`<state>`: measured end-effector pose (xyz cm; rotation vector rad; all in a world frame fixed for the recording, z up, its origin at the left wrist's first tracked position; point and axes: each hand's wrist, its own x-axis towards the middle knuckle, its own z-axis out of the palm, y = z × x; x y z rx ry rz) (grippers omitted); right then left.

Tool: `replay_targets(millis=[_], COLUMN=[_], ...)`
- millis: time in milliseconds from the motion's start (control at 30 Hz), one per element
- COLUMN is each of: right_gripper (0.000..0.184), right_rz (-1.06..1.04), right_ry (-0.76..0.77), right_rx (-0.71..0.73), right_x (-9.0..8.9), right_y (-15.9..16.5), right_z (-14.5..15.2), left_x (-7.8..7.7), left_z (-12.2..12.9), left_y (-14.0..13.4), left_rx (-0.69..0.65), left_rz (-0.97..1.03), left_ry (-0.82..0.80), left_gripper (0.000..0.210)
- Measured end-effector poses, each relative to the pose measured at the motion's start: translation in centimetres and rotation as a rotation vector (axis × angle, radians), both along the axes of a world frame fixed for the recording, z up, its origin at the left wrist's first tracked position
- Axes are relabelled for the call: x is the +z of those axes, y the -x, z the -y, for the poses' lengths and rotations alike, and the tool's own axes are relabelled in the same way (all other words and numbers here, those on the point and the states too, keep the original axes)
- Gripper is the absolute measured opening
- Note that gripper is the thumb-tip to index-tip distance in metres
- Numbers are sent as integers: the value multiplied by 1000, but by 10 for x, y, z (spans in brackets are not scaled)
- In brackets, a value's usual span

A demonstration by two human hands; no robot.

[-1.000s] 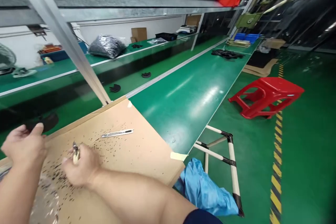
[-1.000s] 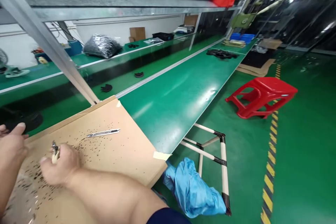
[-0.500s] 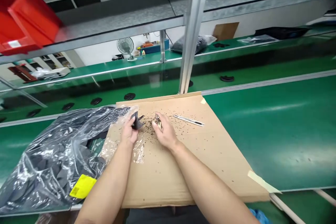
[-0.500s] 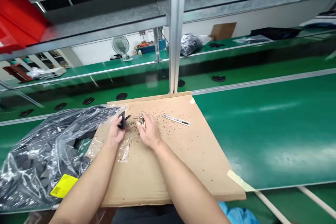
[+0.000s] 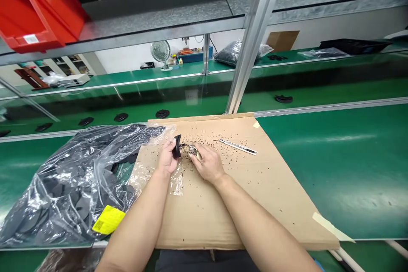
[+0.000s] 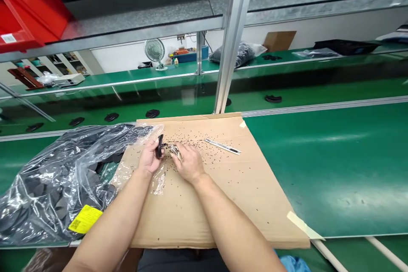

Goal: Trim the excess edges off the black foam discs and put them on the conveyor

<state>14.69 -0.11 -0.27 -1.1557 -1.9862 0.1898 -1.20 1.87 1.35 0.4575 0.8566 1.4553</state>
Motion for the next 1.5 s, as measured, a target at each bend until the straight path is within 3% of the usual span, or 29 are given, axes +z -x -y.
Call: replay_targets(millis=[300, 700, 900, 1000, 1133, 1267, 1333, 1500], right_gripper=[34, 31, 18, 16, 26, 41, 44, 38], right_rz=[82, 210, -27, -228, -604, -908, -895, -666], right_ry=[26, 234, 388, 524, 757, 961, 945, 727], right_rx=[-14, -43, 41, 124, 258, 290, 245, 152], right_x=[3, 16, 16, 15, 14, 16, 15, 6], right_y=[-2, -4, -3, -1, 2, 5, 5, 4], right_z=[1, 4, 4, 3, 2, 2, 1, -2], left_x=[0, -7, -7, -5, -4, -5, -6, -6], left_z=[1, -2, -1, 2, 4, 1, -1, -3], left_y=[-1, -1, -3, -3, -1, 2, 4, 8], left_rx=[-8, 85, 122, 54, -49, -42, -25, -39], left_rz=[6, -66, -70, -61, -32, 38, 77, 181], left_ry=[-5, -36, -66, -97, -158, -107, -85, -61], left_gripper=[28, 31, 32, 36, 56, 46, 38, 35])
